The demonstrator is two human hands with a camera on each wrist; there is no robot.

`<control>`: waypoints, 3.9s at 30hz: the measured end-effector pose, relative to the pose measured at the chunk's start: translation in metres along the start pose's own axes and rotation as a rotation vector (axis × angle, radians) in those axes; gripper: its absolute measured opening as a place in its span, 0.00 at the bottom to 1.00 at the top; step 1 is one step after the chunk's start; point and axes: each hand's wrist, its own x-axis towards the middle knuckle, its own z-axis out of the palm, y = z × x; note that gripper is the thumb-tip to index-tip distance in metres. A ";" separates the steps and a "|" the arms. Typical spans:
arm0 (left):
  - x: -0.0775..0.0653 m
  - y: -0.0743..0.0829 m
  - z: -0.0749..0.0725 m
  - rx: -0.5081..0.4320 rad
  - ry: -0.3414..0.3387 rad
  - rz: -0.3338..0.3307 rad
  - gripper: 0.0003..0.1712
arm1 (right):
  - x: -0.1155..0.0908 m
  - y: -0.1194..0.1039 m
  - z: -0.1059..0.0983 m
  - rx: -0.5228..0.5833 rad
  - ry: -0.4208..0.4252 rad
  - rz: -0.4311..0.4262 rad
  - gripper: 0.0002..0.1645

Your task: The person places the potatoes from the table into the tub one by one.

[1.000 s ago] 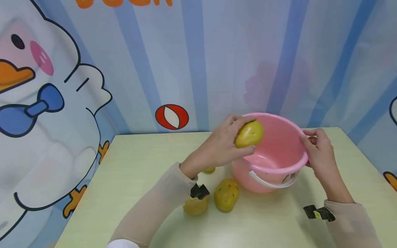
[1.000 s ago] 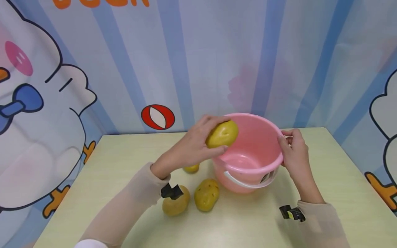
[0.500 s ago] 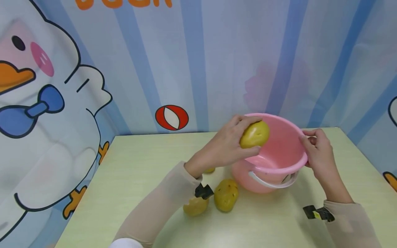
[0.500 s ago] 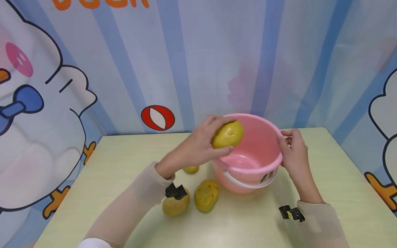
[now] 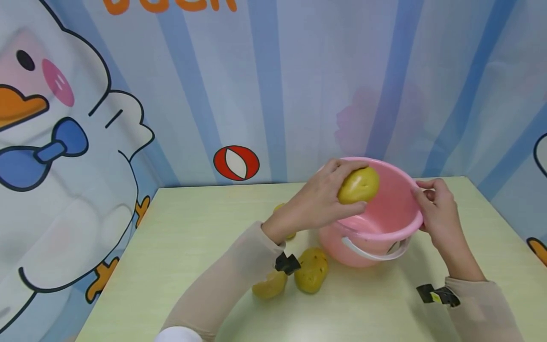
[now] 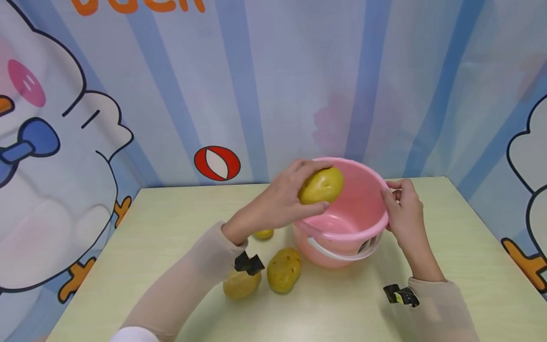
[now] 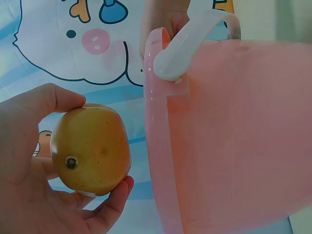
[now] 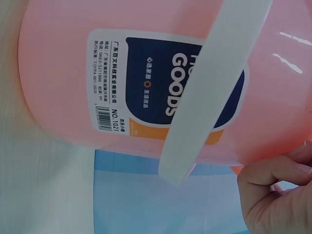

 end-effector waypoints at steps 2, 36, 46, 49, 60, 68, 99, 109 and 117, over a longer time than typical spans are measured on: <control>0.001 0.000 0.001 0.002 0.001 0.002 0.39 | 0.000 0.000 0.000 0.004 0.001 -0.001 0.31; -0.001 -0.004 0.001 0.047 -0.032 0.008 0.28 | -0.003 -0.003 0.002 -0.021 0.030 -0.026 0.29; -0.010 -0.004 -0.004 0.017 -0.017 0.004 0.27 | -0.002 -0.004 0.003 -0.017 0.037 -0.035 0.27; -0.014 -0.004 -0.007 -0.004 -0.022 0.000 0.27 | -0.002 -0.003 0.003 -0.015 0.037 -0.030 0.27; -0.021 -0.007 -0.011 -0.032 -0.018 -0.005 0.27 | -0.002 -0.002 0.003 -0.014 0.036 -0.030 0.27; -0.026 -0.011 -0.017 -0.033 0.009 -0.035 0.28 | -0.002 -0.002 0.003 -0.017 0.034 -0.036 0.28; -0.049 -0.038 -0.026 -0.046 0.082 -0.058 0.25 | -0.001 -0.001 0.002 -0.045 0.026 -0.036 0.28; -0.057 -0.045 -0.025 -0.035 0.070 -0.100 0.26 | 0.000 0.000 0.001 -0.045 0.020 -0.014 0.29; -0.064 -0.053 -0.026 -0.023 0.065 -0.144 0.27 | -0.001 0.000 0.002 -0.043 0.022 -0.013 0.29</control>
